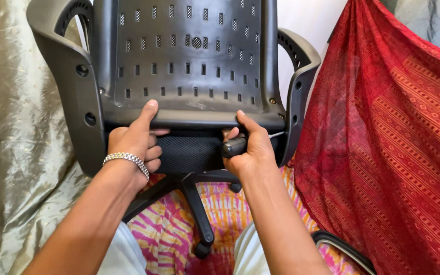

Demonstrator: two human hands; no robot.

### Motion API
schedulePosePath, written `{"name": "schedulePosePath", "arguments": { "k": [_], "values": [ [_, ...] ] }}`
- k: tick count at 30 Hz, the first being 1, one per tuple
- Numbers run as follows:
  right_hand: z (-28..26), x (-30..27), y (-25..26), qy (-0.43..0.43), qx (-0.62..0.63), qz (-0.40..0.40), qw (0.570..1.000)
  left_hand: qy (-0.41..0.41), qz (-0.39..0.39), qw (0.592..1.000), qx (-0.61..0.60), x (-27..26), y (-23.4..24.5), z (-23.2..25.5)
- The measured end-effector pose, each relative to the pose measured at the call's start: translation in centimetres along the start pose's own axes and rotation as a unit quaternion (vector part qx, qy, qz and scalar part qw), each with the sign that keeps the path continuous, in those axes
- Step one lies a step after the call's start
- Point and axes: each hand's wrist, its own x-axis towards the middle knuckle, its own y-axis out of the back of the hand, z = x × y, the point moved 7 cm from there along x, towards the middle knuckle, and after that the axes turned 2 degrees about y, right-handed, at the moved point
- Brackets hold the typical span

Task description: The person assembles an office chair by attaching the base to the seat and then securing the backrest. They use a screwdriver to tighten screws on the underside of the seat and backrest, aligning components and fastening them together.

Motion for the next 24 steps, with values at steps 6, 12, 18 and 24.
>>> {"name": "schedulePosePath", "arguments": {
  "k": [6, 12, 18, 24],
  "values": [
    [-0.9, -0.4, 0.4, 0.033, -0.07, 0.011, 0.997, 0.093, -0.036, 0.995, 0.027, 0.2, -0.6, -0.8],
    [-1.6, -0.4, -0.3, 0.029, -0.09, 0.038, 0.995, 0.201, -0.234, 0.918, -0.248, -0.3, -2.0, -1.0],
    [-1.7, -0.6, -0.7, 0.01, -0.082, 0.062, 0.995, 0.19, -0.254, 0.88, -0.354, -1.8, -2.1, -0.1],
    [-1.6, -3.0, 0.4, 0.009, -0.079, 0.096, 0.992, 0.202, -0.336, 0.807, -0.442, -4.3, -3.6, 0.2]
  ]
}}
